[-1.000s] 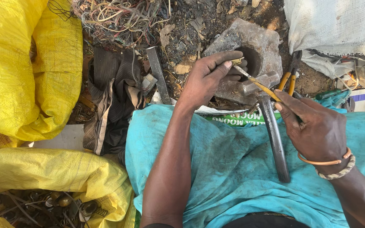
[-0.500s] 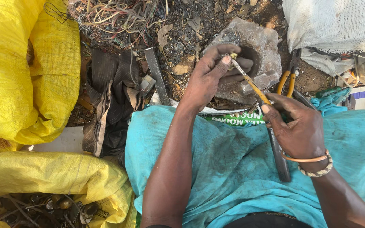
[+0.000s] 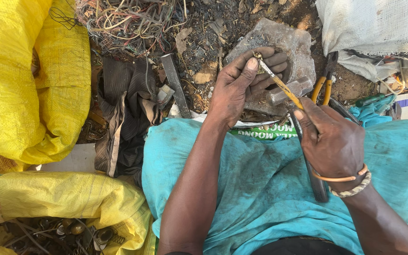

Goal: The person sits on the ground at a stone anvil block and processes small brass and metal scrap parts. They hold each part, work it with a file and pliers, and use a hammer on the anvil, placing processed pieces aside while sorting through scrap in sacks around them.

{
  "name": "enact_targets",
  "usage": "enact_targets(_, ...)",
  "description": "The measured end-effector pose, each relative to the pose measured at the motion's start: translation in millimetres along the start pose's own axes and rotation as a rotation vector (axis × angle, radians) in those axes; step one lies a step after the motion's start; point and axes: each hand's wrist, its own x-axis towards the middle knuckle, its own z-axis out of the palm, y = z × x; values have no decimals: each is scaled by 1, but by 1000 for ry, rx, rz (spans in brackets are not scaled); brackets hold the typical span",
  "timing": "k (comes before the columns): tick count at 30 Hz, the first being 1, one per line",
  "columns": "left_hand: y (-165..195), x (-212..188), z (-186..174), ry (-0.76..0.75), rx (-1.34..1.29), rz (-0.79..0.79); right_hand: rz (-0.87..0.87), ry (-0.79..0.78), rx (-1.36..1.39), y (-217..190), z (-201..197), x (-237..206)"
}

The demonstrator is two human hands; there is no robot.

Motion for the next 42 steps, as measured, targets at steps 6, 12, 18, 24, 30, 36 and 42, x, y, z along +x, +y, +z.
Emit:
enact_targets(6, -3, -3, -2, -13, -148, 33, 164, -173, 585, 9, 14, 7)
enact_targets(12, -3, -5, -5, 12, -176, 25, 546, -482, 1047, 14, 23, 14)
enact_targets(18, -1, -6, -4, -70, -225, -12, 650, -616, 1460, 19, 24, 15)
enact_targets(24, 3, -5, -3, -48, 44, 128, 342, -245, 782, 12, 26, 9)
enact_targets(30, 2, -1, 1, 56, 114, 189, 426, -288, 933, 3, 26, 11)
enact_targets(36, 10, -10, 5, 84, 588, 219, 475, -306, 1019, 2, 27, 16)
enact_targets(42, 9, -9, 5, 109, 773, 269, 52, 32, 442, -3, 33, 7)
